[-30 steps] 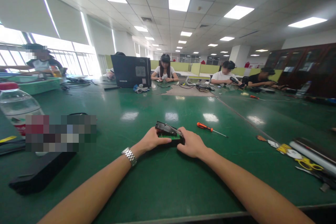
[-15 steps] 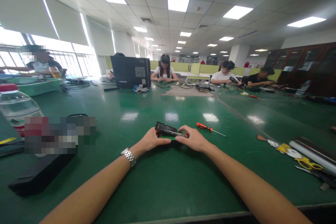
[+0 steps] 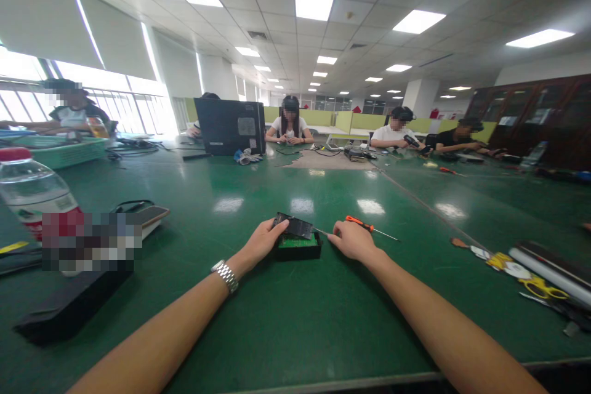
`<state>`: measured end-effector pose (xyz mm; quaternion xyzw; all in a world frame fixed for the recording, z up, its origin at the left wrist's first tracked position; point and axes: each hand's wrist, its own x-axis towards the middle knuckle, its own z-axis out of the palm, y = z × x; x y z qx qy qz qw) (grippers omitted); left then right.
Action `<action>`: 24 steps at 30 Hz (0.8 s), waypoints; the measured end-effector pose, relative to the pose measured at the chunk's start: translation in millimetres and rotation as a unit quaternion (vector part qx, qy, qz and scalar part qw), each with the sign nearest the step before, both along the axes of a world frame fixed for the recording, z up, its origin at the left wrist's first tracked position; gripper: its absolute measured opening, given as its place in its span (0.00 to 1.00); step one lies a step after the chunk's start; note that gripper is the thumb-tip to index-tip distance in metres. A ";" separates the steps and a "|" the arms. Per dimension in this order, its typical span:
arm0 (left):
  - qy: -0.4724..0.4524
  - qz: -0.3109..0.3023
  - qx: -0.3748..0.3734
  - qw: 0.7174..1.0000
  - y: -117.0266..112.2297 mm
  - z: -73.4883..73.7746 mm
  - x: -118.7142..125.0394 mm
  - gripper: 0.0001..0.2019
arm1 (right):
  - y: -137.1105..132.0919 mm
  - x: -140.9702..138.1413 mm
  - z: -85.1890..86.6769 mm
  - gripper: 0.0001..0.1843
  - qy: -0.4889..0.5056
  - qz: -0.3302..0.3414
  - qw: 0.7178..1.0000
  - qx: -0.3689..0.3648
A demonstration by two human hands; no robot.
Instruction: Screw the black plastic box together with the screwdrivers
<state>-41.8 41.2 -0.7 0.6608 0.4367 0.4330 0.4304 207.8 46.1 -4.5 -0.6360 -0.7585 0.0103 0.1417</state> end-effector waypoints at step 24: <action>0.060 -0.109 0.035 0.992 2.9 2.0 -7.4 0.20 | -3.0 -15.9 -7.3 0.14 0.257 0.230 0.930 0.125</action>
